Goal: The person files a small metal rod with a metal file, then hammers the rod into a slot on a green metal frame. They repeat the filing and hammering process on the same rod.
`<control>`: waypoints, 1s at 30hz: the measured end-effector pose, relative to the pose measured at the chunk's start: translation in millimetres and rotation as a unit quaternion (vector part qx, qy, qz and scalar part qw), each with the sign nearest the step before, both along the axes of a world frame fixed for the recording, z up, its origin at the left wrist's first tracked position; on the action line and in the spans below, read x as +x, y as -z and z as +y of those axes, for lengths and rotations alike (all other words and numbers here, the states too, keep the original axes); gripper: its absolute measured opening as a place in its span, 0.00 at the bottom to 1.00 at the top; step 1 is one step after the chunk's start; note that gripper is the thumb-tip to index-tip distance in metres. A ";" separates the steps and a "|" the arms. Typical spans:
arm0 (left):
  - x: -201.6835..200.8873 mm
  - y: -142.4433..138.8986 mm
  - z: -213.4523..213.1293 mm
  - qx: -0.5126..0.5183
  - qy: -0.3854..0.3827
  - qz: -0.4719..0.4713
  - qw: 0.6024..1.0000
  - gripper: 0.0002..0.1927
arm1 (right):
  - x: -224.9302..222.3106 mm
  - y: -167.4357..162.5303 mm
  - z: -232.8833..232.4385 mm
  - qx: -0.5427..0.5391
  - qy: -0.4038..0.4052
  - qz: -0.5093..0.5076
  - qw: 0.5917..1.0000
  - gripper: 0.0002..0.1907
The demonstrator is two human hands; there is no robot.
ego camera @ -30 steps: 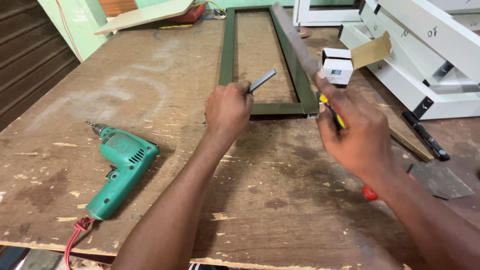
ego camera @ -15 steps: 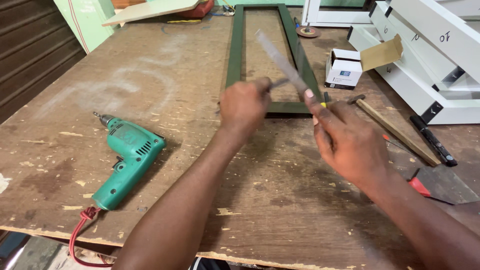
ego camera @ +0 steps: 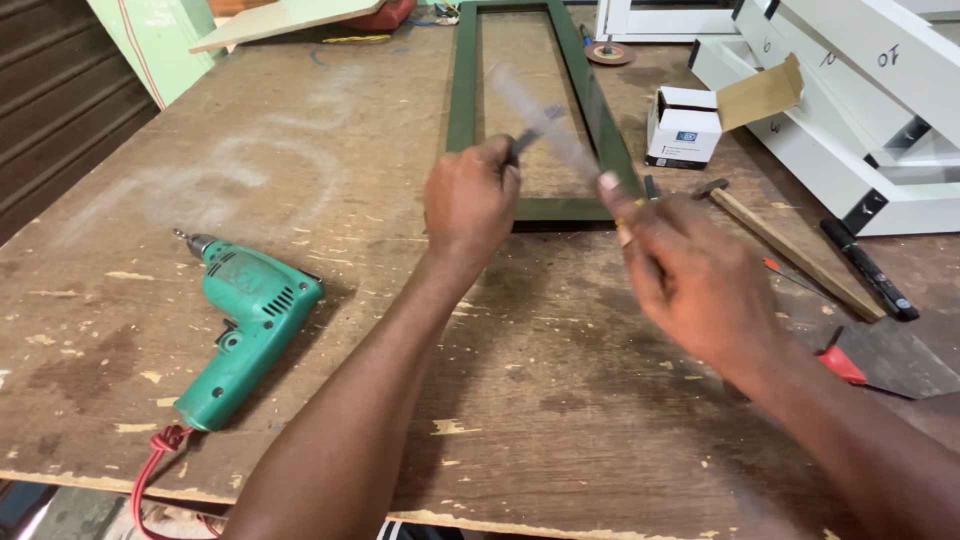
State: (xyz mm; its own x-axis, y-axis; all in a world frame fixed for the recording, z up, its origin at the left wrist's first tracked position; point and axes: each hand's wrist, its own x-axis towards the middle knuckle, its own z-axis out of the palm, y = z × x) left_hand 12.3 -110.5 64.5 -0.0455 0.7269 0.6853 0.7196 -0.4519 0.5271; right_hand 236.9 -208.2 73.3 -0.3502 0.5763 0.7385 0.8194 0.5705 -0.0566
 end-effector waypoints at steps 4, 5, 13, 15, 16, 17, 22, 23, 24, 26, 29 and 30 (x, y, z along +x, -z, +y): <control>6.5 15.4 -2.6 0.019 0.057 -0.027 0.998 0.06 | 21.1 -17.5 6.2 0.011 -0.016 0.136 0.991 0.22; 7.8 18.9 -1.9 0.026 0.071 -0.042 0.996 0.06 | 24.6 -18.9 8.5 0.016 -0.020 0.170 0.985 0.21; 2.2 30.3 10.4 0.002 0.179 -0.178 0.968 0.06 | 3.6 -1.0 5.0 -0.261 -0.215 0.394 0.855 0.25; -1.3 31.1 12.1 0.019 0.182 -0.196 0.964 0.07 | -2.9 -2.6 -2.6 -0.249 -0.181 0.350 0.885 0.25; -1.9 30.9 13.1 0.020 0.186 -0.213 0.959 0.07 | -5.2 -4.1 -6.6 -0.238 -0.156 0.324 0.902 0.26; -2.6 30.3 14.1 0.021 0.191 -0.230 0.954 0.08 | -7.2 -5.6 -10.1 -0.226 -0.130 0.298 0.918 0.26; -5.4 24.0 15.2 -0.004 0.112 -0.227 0.967 0.09 | -13.1 -6.0 -19.5 -0.151 -0.100 0.192 0.965 0.22; -5.9 22.6 14.2 -0.020 0.099 -0.219 0.971 0.10 | -13.5 -5.3 -19.6 -0.138 -0.112 0.187 0.966 0.22; -6.3 21.0 13.4 -0.035 0.086 -0.211 0.973 0.10 | -13.8 -4.4 -19.2 -0.157 -0.097 0.184 0.966 0.21; -3.1 20.1 10.1 -0.061 0.066 -0.172 0.981 0.10 | -13.1 -3.8 -16.9 -0.193 -0.065 0.178 0.963 0.21; 12.8 24.8 3.1 0.005 0.100 0.009 0.995 0.08 | -8.9 -5.6 -12.8 -0.107 -0.093 0.167 0.976 0.21; 18.6 26.8 1.4 0.047 0.120 0.091 0.988 0.07 | -6.1 -7.5 -10.4 -0.134 -0.067 0.188 0.971 0.20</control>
